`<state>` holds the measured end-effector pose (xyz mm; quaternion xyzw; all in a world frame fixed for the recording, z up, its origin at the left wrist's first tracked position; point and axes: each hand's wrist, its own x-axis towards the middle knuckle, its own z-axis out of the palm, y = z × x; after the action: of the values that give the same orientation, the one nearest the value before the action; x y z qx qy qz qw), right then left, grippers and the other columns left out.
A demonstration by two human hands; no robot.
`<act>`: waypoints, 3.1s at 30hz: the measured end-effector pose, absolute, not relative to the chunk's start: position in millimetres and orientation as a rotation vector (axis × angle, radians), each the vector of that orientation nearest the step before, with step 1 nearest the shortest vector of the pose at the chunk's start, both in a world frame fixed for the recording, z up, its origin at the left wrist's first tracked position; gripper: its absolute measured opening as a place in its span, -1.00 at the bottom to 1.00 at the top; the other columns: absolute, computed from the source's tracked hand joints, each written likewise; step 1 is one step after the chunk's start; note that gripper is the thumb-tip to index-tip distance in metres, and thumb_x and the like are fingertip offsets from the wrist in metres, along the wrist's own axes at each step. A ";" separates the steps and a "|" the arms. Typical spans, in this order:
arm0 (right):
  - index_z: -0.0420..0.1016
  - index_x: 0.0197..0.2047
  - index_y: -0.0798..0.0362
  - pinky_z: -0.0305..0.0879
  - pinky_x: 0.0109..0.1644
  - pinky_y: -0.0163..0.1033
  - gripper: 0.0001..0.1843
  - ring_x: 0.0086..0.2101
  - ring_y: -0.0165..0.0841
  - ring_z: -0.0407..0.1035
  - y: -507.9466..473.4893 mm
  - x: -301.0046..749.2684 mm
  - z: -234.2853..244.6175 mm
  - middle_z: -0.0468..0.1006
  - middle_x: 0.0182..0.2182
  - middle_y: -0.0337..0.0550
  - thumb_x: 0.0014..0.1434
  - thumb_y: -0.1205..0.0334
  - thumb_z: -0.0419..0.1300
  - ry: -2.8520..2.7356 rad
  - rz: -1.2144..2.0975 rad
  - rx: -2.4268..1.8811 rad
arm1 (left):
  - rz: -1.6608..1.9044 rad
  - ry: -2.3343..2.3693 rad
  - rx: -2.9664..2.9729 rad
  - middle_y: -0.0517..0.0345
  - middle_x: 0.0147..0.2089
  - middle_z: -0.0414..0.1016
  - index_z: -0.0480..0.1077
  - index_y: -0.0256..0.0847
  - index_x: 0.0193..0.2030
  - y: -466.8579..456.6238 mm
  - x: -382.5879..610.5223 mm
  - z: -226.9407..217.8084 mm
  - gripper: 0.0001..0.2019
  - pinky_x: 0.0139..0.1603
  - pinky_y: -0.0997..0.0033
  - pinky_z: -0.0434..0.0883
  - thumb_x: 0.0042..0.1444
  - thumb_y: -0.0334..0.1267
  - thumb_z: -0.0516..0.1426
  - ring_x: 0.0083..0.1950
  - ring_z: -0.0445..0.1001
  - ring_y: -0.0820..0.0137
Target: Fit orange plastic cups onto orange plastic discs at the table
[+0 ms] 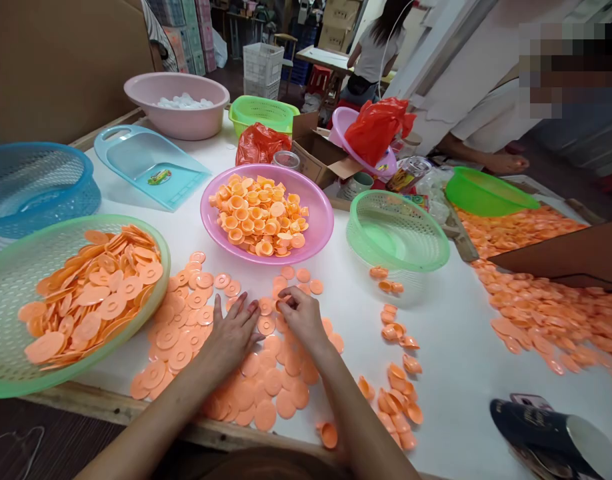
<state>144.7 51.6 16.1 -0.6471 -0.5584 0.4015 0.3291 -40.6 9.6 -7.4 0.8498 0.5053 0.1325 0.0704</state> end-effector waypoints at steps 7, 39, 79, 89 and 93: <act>0.41 -0.53 0.02 0.18 -0.41 -0.34 -0.88 -0.53 -0.41 0.31 64.9 121.4 9.6 0.43 -0.61 -0.30 -0.09 0.37 0.07 -1.620 1.003 -1.708 | 0.485 1.459 2.498 -0.04 0.21 0.44 0.35 -0.12 0.21 12.9 -44.4 -11.4 -0.63 0.36 -0.38 -0.23 0.28 -0.28 0.01 0.37 0.18 0.05; 0.44 -0.42 0.02 0.18 -0.36 -0.27 -0.80 -0.44 -0.31 0.36 -71.0 279.5 59.9 0.49 -0.53 -0.21 0.10 0.09 0.15 -1.518 0.768 -2.320 | 1.240 1.547 1.471 0.29 -0.47 0.48 0.40 -0.16 -0.01 111.8 -14.9 131.4 -0.65 -0.52 0.52 0.43 0.06 -0.13 0.19 -0.57 0.45 0.50; 0.32 -0.52 0.03 0.06 -0.46 -0.35 -0.82 -0.54 -0.42 0.26 46.5 111.3 12.3 0.43 -0.60 -0.26 0.04 0.47 0.07 -1.809 0.918 -1.796 | 0.512 1.501 1.378 0.28 -0.59 0.37 0.52 -0.22 -0.30 59.0 -19.2 9.8 -0.77 -0.50 0.52 0.21 -0.04 -0.40 0.05 -0.54 0.35 0.48; 0.54 -0.34 0.07 0.25 -0.53 -0.34 -0.83 -0.55 -0.39 0.38 35.7 131.3 45.4 0.51 -0.54 -0.23 0.11 0.23 0.13 -1.505 1.293 -1.576 | 0.605 1.402 1.376 0.36 -0.68 0.31 0.49 -0.22 -0.29 52.0 -25.2 43.5 -0.78 -0.66 0.57 0.25 -0.01 -0.37 0.03 -0.71 0.34 0.50; 0.57 -0.21 0.07 0.32 -0.54 -0.28 -0.65 -0.53 -0.33 0.43 17.6 200.3 63.8 0.57 -0.45 -0.14 0.06 -0.01 0.19 -1.231 1.035 -1.732 | 0.953 1.505 1.553 0.30 -0.59 0.41 0.47 -0.24 -0.04 104.2 -31.5 110.1 -0.69 -0.54 0.54 0.36 0.09 -0.27 0.07 -0.62 0.42 0.49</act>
<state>200.3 17.6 63.8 -0.6781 -0.4818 0.4052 0.3793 -31.5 104.2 110.1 0.6079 0.5891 0.3732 0.3796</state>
